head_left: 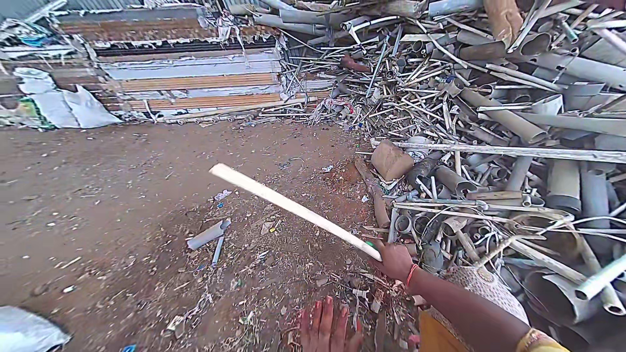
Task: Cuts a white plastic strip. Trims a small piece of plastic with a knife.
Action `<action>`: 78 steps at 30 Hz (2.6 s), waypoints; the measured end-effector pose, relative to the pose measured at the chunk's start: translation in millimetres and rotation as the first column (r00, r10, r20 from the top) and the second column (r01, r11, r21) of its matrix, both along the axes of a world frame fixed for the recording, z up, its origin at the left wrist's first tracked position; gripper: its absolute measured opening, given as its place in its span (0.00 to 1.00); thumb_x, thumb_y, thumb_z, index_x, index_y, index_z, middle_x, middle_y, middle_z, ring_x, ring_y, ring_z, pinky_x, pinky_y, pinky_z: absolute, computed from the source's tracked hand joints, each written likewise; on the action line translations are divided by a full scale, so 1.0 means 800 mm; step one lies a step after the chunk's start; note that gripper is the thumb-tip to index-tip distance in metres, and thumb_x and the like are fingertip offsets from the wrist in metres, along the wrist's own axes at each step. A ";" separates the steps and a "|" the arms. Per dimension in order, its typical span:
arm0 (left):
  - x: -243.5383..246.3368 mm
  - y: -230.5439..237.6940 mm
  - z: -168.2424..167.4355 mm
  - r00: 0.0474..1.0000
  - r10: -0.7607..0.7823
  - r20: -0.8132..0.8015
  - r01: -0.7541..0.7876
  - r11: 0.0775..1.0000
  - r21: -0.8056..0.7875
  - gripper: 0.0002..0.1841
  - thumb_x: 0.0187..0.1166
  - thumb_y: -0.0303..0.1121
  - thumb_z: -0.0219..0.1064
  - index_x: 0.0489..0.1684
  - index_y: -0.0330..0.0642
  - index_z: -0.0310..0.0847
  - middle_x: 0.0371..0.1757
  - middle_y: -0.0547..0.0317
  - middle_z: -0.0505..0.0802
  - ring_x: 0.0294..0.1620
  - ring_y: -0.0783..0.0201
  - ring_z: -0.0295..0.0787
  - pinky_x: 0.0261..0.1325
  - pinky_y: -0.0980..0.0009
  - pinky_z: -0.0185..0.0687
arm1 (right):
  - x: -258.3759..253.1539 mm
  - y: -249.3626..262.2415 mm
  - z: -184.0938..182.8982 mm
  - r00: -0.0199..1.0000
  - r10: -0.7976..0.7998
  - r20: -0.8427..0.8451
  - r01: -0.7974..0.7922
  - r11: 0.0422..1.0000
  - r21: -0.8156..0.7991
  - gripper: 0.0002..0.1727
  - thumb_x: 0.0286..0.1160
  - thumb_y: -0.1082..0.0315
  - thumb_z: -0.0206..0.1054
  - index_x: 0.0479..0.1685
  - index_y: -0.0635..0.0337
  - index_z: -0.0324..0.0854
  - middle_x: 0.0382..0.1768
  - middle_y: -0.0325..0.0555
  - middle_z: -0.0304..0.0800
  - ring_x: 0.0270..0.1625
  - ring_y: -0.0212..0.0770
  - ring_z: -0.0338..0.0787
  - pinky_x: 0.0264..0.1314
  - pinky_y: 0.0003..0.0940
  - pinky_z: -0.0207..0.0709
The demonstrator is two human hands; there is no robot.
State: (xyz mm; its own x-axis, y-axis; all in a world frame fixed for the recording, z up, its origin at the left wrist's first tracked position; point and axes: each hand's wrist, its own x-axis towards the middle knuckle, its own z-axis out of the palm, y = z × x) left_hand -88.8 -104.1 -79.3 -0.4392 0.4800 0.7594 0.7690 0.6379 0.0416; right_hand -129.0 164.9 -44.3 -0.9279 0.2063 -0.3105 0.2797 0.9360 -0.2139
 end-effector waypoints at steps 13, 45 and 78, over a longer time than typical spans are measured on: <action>-0.028 0.001 0.003 0.508 0.230 0.830 0.030 0.958 -0.284 0.26 0.81 0.39 0.70 0.71 0.28 0.81 0.62 0.27 0.90 0.68 0.29 0.85 0.79 0.30 0.63 | 0.018 -0.037 -0.018 0.781 -0.614 -0.116 0.063 0.261 -0.963 0.22 0.94 0.59 0.52 0.68 0.72 0.72 0.41 0.48 0.84 0.35 0.33 0.86 0.43 0.31 0.84; -0.081 -0.045 0.032 0.109 0.617 0.779 -0.262 0.774 -0.577 0.25 0.88 0.46 0.62 0.77 0.40 0.76 0.62 0.35 0.91 0.67 0.36 0.87 0.68 0.36 0.77 | 0.061 -0.075 -0.029 0.937 0.328 -0.115 -0.326 0.945 0.040 0.35 0.84 0.73 0.54 0.94 0.57 0.55 0.69 0.70 0.80 0.45 0.64 0.94 0.43 0.56 0.87; -0.072 -0.061 0.028 0.249 0.578 0.777 -0.205 0.816 -0.541 0.23 0.85 0.43 0.66 0.75 0.44 0.80 0.53 0.33 0.94 0.58 0.30 0.91 0.60 0.32 0.80 | 0.056 -0.023 -0.028 0.936 0.322 0.139 -0.320 0.947 -0.038 0.33 0.93 0.61 0.49 0.98 0.43 0.48 0.68 0.72 0.82 0.53 0.73 0.91 0.52 0.69 0.81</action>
State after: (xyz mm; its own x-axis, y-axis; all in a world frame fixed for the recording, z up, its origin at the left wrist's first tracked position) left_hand -146.6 -152.8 -56.8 -0.9265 0.1191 -0.3570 0.0216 0.9638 0.2656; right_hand -84.3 146.8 -66.9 -0.8901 -0.1007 -0.4446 -0.0065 0.9780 -0.2085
